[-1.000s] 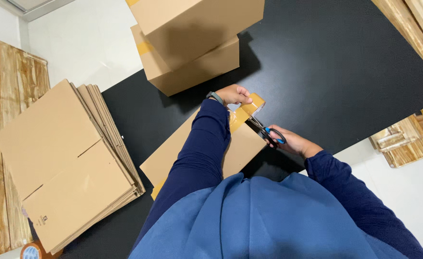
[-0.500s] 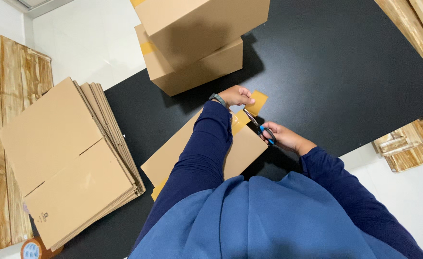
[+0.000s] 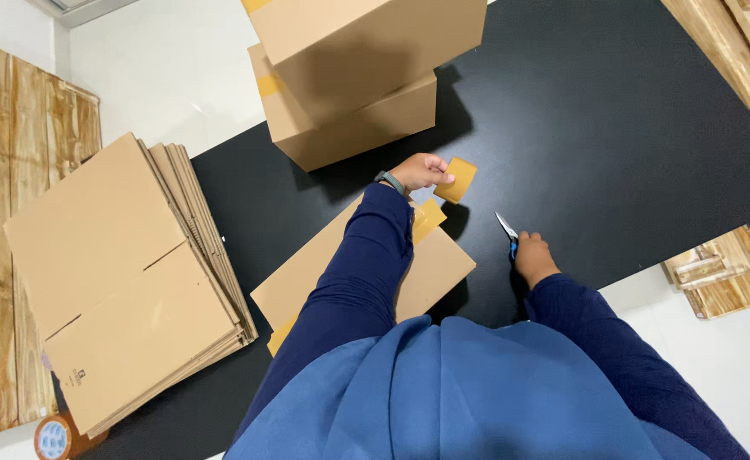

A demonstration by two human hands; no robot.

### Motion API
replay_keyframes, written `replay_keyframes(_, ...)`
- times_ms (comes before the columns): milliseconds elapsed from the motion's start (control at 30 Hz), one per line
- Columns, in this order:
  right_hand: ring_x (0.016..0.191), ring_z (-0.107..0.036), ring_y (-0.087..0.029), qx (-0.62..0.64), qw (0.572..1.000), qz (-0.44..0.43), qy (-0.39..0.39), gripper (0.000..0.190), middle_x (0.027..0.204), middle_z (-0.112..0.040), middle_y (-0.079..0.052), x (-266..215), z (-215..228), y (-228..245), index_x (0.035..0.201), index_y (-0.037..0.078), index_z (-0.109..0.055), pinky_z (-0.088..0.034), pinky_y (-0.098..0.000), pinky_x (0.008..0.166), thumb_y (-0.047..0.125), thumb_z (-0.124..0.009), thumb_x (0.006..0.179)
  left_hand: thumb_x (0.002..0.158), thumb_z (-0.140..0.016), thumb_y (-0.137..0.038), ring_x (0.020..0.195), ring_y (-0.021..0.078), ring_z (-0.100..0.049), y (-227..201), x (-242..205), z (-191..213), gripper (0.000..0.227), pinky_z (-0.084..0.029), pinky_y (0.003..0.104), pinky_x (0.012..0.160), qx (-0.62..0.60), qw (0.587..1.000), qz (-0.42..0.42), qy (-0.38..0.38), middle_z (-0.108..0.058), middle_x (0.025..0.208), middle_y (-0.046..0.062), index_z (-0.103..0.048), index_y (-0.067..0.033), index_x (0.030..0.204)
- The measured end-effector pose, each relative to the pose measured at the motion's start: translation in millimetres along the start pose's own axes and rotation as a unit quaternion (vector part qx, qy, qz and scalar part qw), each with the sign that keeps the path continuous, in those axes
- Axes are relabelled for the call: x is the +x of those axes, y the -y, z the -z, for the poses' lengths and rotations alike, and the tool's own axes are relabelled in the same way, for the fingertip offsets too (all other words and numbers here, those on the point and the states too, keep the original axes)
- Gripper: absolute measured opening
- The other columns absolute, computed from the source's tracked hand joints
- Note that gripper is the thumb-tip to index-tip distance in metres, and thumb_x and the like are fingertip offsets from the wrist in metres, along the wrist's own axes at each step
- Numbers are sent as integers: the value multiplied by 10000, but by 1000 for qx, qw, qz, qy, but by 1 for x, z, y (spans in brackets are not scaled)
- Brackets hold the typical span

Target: The person unfolds a flat cardboard box into a rectangular shape, closes the bottom flaps, and seals the bottom with a strip of adhesive tape using scissors to cut the tape.

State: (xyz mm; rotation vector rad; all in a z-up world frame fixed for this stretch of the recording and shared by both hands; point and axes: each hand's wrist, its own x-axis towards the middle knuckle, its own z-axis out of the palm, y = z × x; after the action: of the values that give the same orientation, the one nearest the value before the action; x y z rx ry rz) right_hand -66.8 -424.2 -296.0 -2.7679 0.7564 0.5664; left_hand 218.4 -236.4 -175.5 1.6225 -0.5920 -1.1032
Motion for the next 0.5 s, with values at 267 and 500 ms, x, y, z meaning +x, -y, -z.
replay_keyframes(267, 928, -522, -251, 462, 879, 29, 110, 682, 989, -552, -118, -49, 148, 150, 1160, 56, -523, -398, -364, 819, 643, -288, 905, 669, -796, -250, 530, 25, -528, -15, -9, -5, 286, -406, 116, 445, -52, 998, -25, -40, -556, 595, -29, -647, -67, 831)
replay_keyframes(500, 565, -558, -163, 636, 762, -26, 117, 216, 656, -536, -45, -36, 141, 202, 878, 77, -602, -469, -272, 424, 290, -596, 840, 652, -816, -224, 482, 42, -507, -22, -22, -8, 291, -396, 144, 425, -78, 994, -50, -51, -523, 560, -17, -654, -53, 822)
